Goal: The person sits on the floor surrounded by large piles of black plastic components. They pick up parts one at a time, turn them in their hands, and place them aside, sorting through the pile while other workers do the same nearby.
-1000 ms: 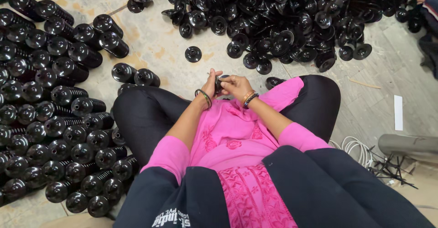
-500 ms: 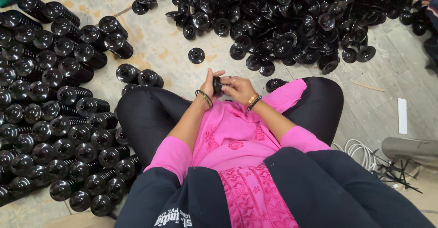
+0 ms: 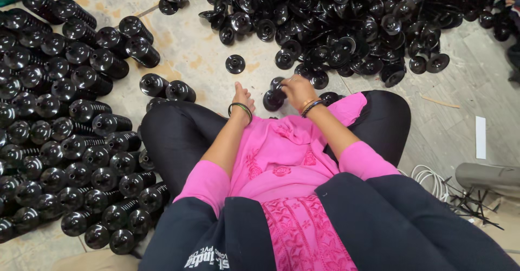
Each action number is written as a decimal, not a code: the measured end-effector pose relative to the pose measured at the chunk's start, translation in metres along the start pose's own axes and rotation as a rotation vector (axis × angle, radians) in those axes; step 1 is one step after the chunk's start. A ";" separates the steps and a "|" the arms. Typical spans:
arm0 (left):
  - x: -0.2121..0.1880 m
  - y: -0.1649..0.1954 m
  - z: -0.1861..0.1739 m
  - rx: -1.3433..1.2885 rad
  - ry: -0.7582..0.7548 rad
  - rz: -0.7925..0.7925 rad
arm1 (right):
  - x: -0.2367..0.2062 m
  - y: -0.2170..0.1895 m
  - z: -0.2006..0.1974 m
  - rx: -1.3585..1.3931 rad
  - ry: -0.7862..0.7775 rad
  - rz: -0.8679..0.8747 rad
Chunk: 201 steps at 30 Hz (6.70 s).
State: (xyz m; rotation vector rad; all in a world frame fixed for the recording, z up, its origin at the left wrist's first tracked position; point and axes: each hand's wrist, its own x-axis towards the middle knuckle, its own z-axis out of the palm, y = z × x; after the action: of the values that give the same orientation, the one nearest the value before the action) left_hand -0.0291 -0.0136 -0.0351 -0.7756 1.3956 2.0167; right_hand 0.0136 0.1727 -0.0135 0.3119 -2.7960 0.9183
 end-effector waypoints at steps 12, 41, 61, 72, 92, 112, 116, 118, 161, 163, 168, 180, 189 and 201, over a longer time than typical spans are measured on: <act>-0.005 -0.009 0.007 0.196 -0.147 -0.180 | 0.005 -0.013 0.014 -0.091 -0.269 0.149; -0.027 -0.001 0.003 -0.008 -0.336 -0.002 | -0.002 0.025 -0.049 0.903 -0.286 0.511; -0.011 0.004 -0.001 -0.275 -0.263 -0.026 | 0.013 0.015 -0.026 0.250 0.050 0.270; -0.020 -0.003 0.006 -0.110 -0.425 0.119 | -0.004 -0.022 0.024 1.191 -0.121 0.569; -0.012 -0.007 0.007 0.270 -0.169 -0.200 | 0.012 -0.023 -0.007 -0.033 -0.189 -0.041; 0.007 -0.005 0.004 -0.002 0.007 0.097 | 0.065 -0.010 -0.016 -0.159 -0.247 0.520; -0.004 0.006 0.002 0.079 0.019 0.053 | 0.084 -0.013 -0.013 -0.246 -0.236 0.580; -0.005 0.015 -0.001 0.046 0.037 0.039 | 0.093 -0.015 -0.008 -0.162 -0.219 0.547; 0.027 0.026 -0.007 -0.403 -0.217 0.243 | 0.086 -0.060 0.003 0.757 -0.255 0.376; 0.014 0.021 -0.004 -0.403 -0.341 0.229 | 0.071 -0.061 -0.004 0.842 -0.260 0.458; -0.025 0.022 -0.003 -0.385 -0.503 0.166 | 0.046 -0.062 -0.020 0.567 -0.098 0.186; -0.023 0.020 -0.009 -0.002 -0.050 0.074 | 0.017 -0.044 -0.033 -0.226 -0.319 -0.054; -0.018 0.020 -0.009 -0.019 0.086 0.190 | 0.014 -0.058 -0.010 -0.059 -0.163 0.111; -0.061 0.039 -0.015 0.392 0.329 1.442 | 0.096 -0.064 0.002 0.338 -0.034 -0.045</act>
State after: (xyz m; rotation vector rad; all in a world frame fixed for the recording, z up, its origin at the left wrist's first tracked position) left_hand -0.0138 -0.0467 0.0296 0.2739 2.9479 2.3539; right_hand -0.0623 0.1070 0.0435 0.4378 -2.6418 1.3869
